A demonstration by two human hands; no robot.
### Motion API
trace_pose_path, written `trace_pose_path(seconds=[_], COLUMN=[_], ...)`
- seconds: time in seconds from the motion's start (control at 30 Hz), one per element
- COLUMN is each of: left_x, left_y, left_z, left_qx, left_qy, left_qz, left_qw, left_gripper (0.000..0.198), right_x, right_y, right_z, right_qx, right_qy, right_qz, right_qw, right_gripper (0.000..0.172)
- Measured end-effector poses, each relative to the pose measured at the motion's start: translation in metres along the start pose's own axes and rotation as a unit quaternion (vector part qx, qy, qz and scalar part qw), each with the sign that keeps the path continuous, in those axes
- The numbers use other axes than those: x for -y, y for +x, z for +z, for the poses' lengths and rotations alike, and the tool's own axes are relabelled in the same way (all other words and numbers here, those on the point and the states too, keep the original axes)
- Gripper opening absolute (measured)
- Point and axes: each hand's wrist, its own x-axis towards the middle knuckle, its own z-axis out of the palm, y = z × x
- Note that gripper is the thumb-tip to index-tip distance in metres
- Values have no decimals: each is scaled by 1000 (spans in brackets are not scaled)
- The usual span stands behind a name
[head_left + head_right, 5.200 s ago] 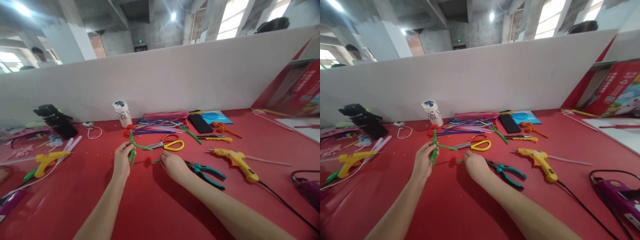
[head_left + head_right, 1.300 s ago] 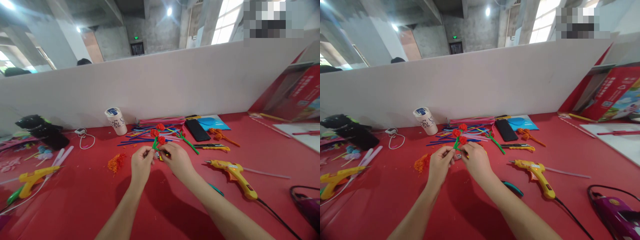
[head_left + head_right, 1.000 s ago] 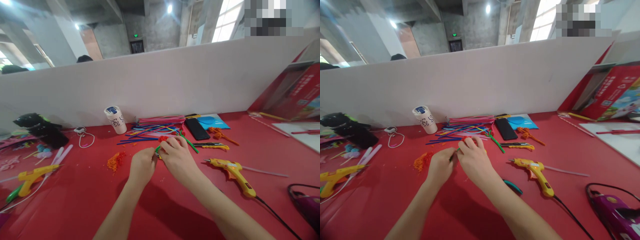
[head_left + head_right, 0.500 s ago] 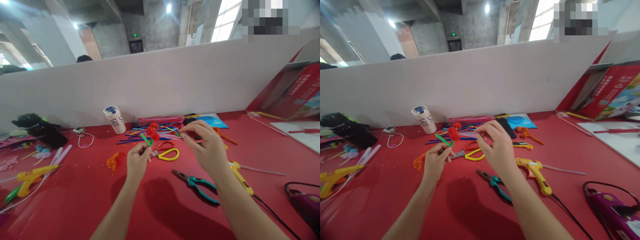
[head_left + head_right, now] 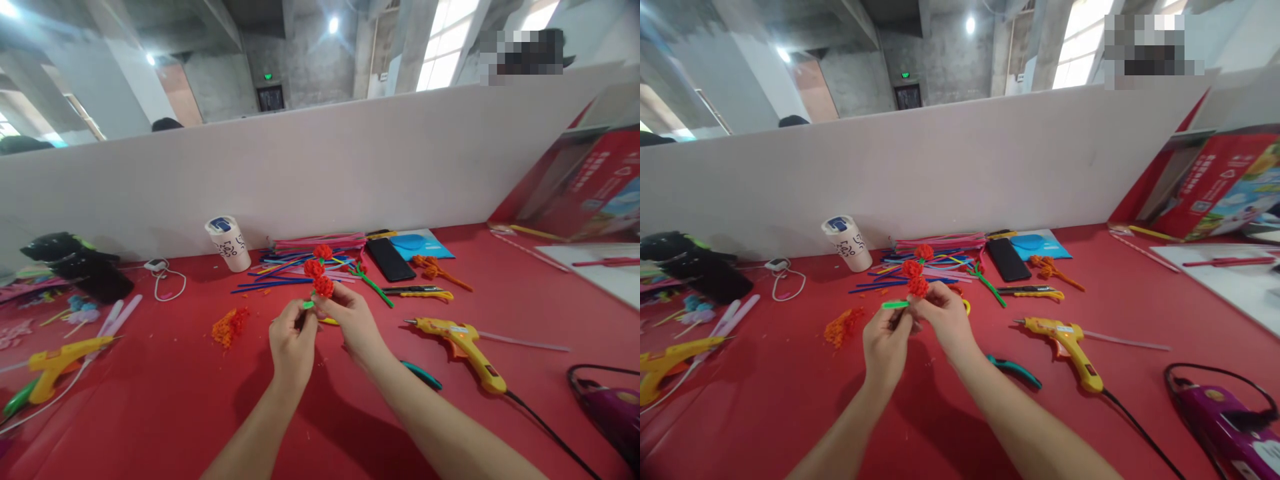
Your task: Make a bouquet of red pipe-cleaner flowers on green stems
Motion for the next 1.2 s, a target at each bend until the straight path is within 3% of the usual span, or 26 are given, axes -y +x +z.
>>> trace_pose_path(seconds=[0.13, 0.33, 0.47, 0.6, 0.67, 0.9, 1.2], left_x=[-4, -8, -6, -3, -4, -16, -11], left_y=[0, 2, 4, 6, 7, 5, 1], left_z=[1, 5, 6, 5, 4, -3, -10], left_qx=[-1, 22, 30, 47, 53, 40, -4], left_qy=[-73, -250, -276, -271, -254, -66, 132], left_qz=[-50, -136, -145, -149, -144, -44, 75], left_qw=[996, 959, 950, 950, 955, 996, 988], left_gripper=[13, 11, 11, 11, 13, 9, 12], right_x=[0, -3, -2, -2, -3, -3, -5], right_y=[-3, -5, -2, 2, 3, -1, -4], right_z=[3, 5, 2, -3, -4, 2, 1], right_qx=[-39, 39, 31, 86, 84, -25, 11], right_qy=[1, 147, 159, 122, 121, 81, 79], right_qz=[-27, 75, 87, 80, 63, 18, -28], right_qw=[999, 986, 983, 985, 987, 996, 996], right_gripper=[14, 16, 16, 13, 12, 15, 11])
